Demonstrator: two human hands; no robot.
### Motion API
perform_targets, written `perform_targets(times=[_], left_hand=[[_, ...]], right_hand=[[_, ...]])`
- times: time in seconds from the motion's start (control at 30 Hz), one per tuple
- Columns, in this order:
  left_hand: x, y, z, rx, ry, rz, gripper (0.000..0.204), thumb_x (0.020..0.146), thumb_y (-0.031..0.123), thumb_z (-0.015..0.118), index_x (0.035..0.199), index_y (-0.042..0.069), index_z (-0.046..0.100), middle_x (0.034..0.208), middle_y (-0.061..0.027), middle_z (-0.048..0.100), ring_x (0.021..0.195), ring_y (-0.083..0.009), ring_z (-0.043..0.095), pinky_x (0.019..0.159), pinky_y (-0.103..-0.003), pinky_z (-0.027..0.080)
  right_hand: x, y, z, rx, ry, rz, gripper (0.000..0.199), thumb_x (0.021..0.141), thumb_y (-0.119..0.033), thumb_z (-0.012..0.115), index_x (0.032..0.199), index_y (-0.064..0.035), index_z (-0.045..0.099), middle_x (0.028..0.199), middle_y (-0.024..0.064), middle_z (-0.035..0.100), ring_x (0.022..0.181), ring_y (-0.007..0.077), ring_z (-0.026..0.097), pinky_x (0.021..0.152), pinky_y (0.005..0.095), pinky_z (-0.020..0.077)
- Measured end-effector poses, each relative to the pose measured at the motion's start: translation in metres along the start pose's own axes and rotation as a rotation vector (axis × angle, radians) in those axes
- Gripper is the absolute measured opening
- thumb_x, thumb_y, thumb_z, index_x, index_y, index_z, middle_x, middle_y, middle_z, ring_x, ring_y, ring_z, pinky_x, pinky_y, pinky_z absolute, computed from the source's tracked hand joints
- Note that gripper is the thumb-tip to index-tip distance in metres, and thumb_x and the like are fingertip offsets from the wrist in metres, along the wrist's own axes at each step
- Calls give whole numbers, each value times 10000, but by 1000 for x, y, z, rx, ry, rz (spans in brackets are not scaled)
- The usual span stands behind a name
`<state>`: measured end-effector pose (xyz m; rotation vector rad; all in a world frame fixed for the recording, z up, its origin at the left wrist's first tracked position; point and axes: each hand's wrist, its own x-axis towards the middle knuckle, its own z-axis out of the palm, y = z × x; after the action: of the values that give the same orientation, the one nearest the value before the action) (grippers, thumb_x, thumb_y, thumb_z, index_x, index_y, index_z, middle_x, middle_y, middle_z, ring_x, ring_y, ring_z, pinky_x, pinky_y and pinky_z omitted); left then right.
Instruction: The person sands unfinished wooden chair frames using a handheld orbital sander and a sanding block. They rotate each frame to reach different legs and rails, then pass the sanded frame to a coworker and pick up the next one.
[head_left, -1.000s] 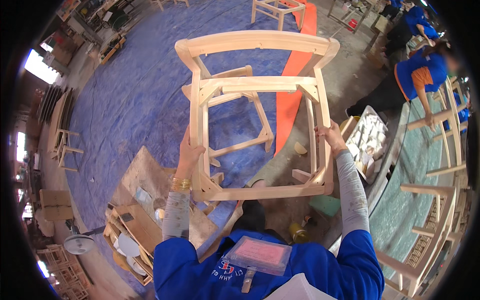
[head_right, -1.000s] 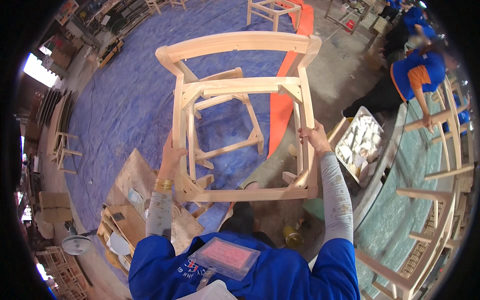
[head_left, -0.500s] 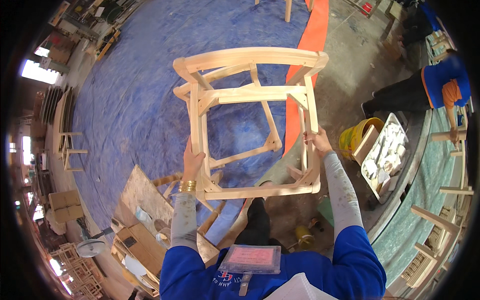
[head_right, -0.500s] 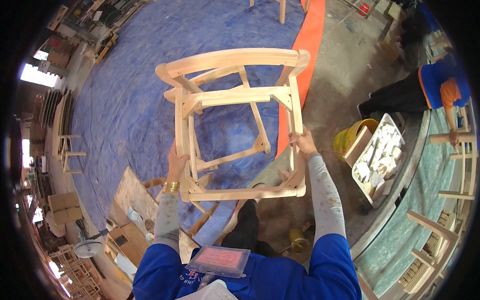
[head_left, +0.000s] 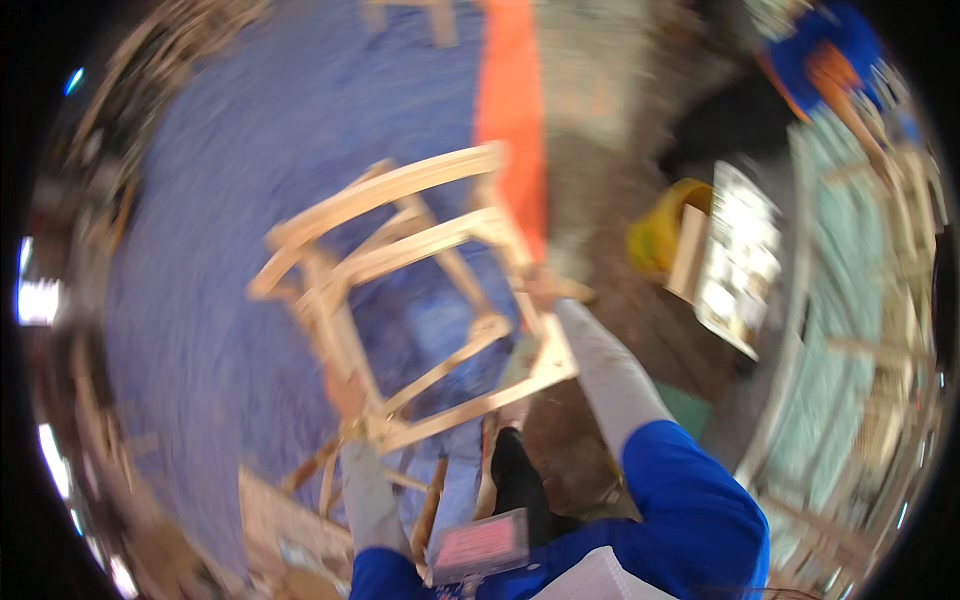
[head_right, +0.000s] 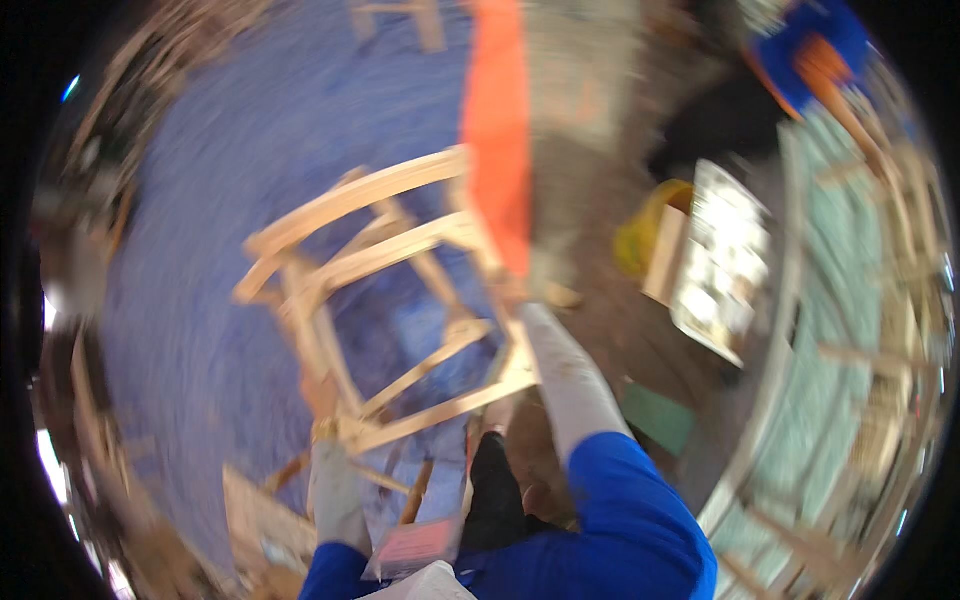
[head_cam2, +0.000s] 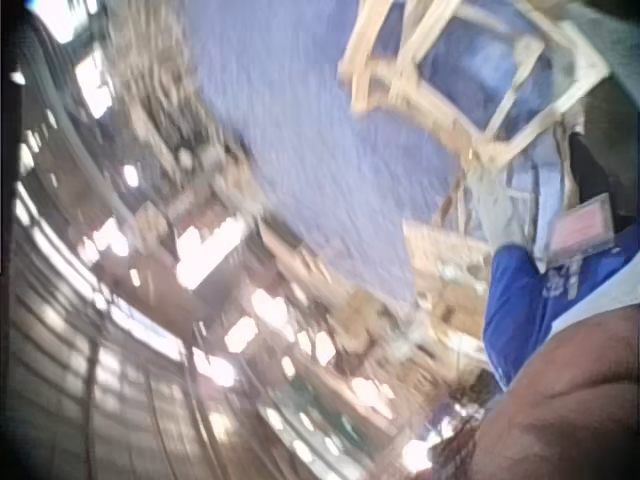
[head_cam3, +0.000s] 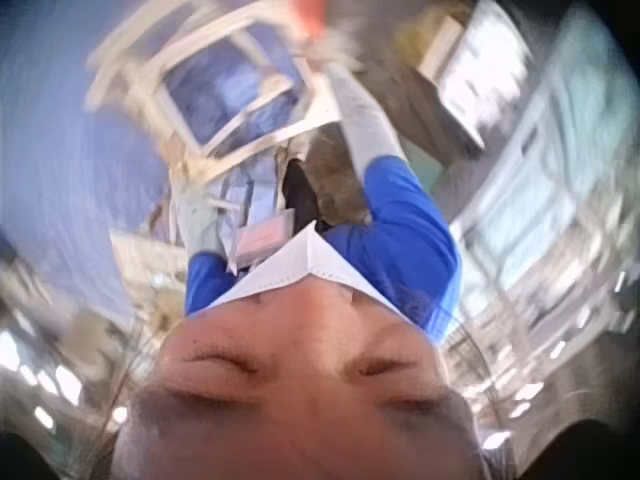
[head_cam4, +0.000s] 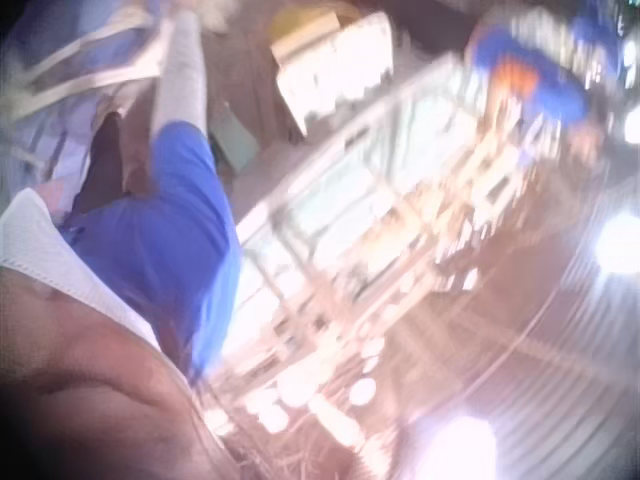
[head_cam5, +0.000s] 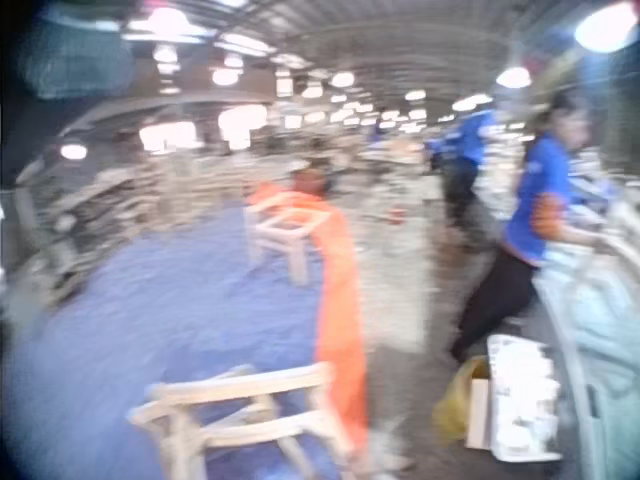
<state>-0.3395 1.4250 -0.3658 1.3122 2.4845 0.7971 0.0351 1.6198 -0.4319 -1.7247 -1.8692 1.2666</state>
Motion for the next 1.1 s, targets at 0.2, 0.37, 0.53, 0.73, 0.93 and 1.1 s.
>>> perform_targets(times=[0.2, 0.37, 0.53, 0.73, 0.93, 1.1], left_hand=[[-25, 71, 12, 333, 100, 104, 643, 733, 212, 683, 1276, -18, 428, 1232, -250, 480, 1128, -389, 473, 983, -457, 364], [-67, 138, 15, 579, -4, 21, 670, 707, 243, 674, 1305, 57, 434, 1231, -233, 484, 1123, -369, 482, 954, -472, 393], [-92, 241, 55, 293, -219, 742, 620, 715, 194, 641, 1280, 21, 457, 1232, -244, 480, 1099, -396, 491, 937, -468, 405], [-320, 434, 26, -628, -888, 1336, 343, 818, 64, 605, 1134, -57, 547, 1142, -191, 561, 1046, -341, 533, 921, -394, 413], [-648, 491, -151, -1125, -1468, 1432, 118, 861, -14, 541, 943, -29, 625, 925, -84, 629, 851, -148, 592, 776, -274, 480], [-830, 428, -219, -693, -2315, 1340, 423, 805, 120, 679, 1172, -38, 540, 1124, -122, 596, 1027, -178, 562, 902, -318, 443]], right_hand=[[-62, -61, -21, 56, 31, -121, 424, 717, -164, 549, 1131, -89, 595, 1077, 168, 620, 983, 310, 595, 845, 402, 473], [-280, -55, -76, 193, -20, -224, 180, 716, -113, 525, 850, -1, 570, 776, 189, 612, 747, 331, 591, 700, 430, 457], [-550, -21, -121, 221, 226, 440, 406, 753, -192, 586, 1128, -36, 584, 1018, 138, 647, 917, 256, 624, 797, 372, 496], [-837, -77, -96, 46, 1791, 549, 245, 787, -27, 553, 1017, -62, 630, 935, 115, 651, 844, 221, 633, 739, 325, 499], [-1093, -97, -22, -38, 2956, 472, 265, 958, -224, 449, 1104, -32, 559, 984, 64, 590, 871, 195, 553, 822, 338, 456], [-1168, -3, 6, 676, 2463, 226, 591, 973, -503, 228, 1247, -61, 510, 1049, 54, 599, 933, 164, 564, 812, 343, 460]])
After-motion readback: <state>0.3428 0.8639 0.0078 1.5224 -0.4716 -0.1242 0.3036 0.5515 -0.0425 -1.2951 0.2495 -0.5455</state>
